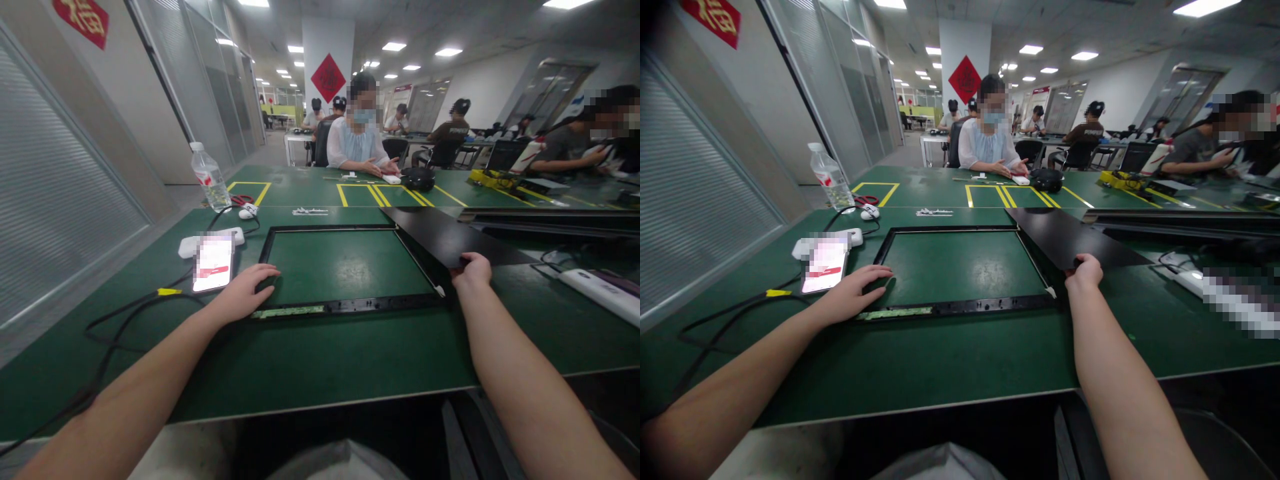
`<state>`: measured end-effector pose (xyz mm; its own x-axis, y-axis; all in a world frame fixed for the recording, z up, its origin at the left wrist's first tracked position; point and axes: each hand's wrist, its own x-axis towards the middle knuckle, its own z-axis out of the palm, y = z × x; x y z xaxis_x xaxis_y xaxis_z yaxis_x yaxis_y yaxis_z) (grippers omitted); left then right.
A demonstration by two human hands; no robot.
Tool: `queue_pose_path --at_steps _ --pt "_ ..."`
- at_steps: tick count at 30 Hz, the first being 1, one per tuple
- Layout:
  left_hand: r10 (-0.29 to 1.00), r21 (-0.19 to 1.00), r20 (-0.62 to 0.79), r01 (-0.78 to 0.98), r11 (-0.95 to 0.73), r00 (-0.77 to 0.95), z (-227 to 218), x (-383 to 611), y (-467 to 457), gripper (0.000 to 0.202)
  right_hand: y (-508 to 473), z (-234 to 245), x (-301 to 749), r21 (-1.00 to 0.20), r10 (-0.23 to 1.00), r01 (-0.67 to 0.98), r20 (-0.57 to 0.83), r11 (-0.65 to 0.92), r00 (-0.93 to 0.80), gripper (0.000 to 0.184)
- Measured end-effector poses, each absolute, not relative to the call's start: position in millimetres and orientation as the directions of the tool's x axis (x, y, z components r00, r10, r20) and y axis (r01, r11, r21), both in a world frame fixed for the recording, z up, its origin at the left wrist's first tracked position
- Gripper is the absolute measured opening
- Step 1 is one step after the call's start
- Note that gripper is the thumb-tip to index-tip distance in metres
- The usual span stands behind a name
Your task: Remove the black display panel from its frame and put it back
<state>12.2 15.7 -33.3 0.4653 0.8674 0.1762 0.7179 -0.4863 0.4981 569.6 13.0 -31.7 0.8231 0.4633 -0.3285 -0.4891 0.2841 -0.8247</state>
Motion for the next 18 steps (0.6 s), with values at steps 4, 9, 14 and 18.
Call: queue_pose_path --at_steps 4,9,14,18 --pt "0.867 0.491 0.149 0.726 -0.482 0.475 -28 12 13 0.060 12 -24 565 -0.790 0.380 -0.548 -0.434 0.275 0.817 0.021" --pt "0.871 0.485 0.135 0.735 -0.473 0.472 -27 12 13 0.060 8 -16 559 -0.750 0.378 -0.599 -0.487 0.281 0.787 0.027" --pt "0.878 0.497 0.152 0.733 -0.465 0.453 -32 11 15 0.064 4 -12 554 -0.733 0.383 -0.617 -0.503 0.286 0.775 0.030" --pt "0.872 0.510 0.163 0.717 -0.475 0.462 -37 8 18 0.065 3 -10 553 -0.733 0.382 -0.621 -0.510 0.276 0.771 0.026"
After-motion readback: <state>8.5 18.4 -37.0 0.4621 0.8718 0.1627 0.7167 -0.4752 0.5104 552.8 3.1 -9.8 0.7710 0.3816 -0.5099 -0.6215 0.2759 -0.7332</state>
